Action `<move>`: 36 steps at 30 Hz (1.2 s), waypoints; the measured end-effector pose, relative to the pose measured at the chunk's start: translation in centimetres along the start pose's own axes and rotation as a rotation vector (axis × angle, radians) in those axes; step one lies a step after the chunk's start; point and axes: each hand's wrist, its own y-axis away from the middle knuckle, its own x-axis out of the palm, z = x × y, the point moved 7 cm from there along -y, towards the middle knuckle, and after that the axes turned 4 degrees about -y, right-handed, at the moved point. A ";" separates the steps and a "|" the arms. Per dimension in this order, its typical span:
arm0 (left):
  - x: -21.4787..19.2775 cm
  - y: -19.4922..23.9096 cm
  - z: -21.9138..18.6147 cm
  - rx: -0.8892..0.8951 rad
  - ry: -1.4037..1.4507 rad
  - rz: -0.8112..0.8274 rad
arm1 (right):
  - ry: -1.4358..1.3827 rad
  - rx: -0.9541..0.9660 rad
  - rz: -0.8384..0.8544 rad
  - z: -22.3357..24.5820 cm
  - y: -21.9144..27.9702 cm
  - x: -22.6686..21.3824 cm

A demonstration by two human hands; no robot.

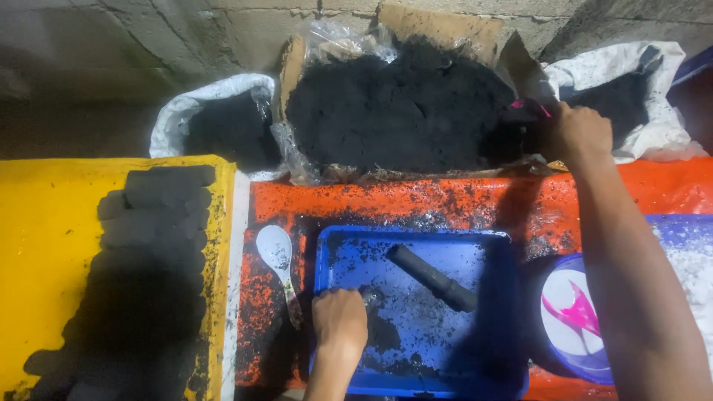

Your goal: The person stirs a white liquid in a blue bowl with a pink spoon, then scoops black powder from a bag into a blue tray and spreads it. They pour the white liquid over the black powder in the tray and continue mixing with the spoon.

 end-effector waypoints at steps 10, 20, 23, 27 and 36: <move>0.1 -0.3 0.0 0.026 0.001 0.029 | 0.072 -0.073 -0.105 2.6 -0.6 0.1; -0.2 0.0 0.1 0.026 0.020 0.007 | -0.138 -0.102 0.144 7.0 2.0 -3.5; -0.3 -0.1 -0.1 0.035 0.014 0.002 | -0.218 -0.076 0.238 8.6 2.3 -3.5; -0.2 -0.2 0.1 0.028 0.027 0.012 | -0.355 -0.087 0.274 12.1 3.3 -4.2; 0.4 -0.5 -0.2 0.029 -0.009 0.028 | -0.349 -0.205 0.233 18.0 4.2 -5.9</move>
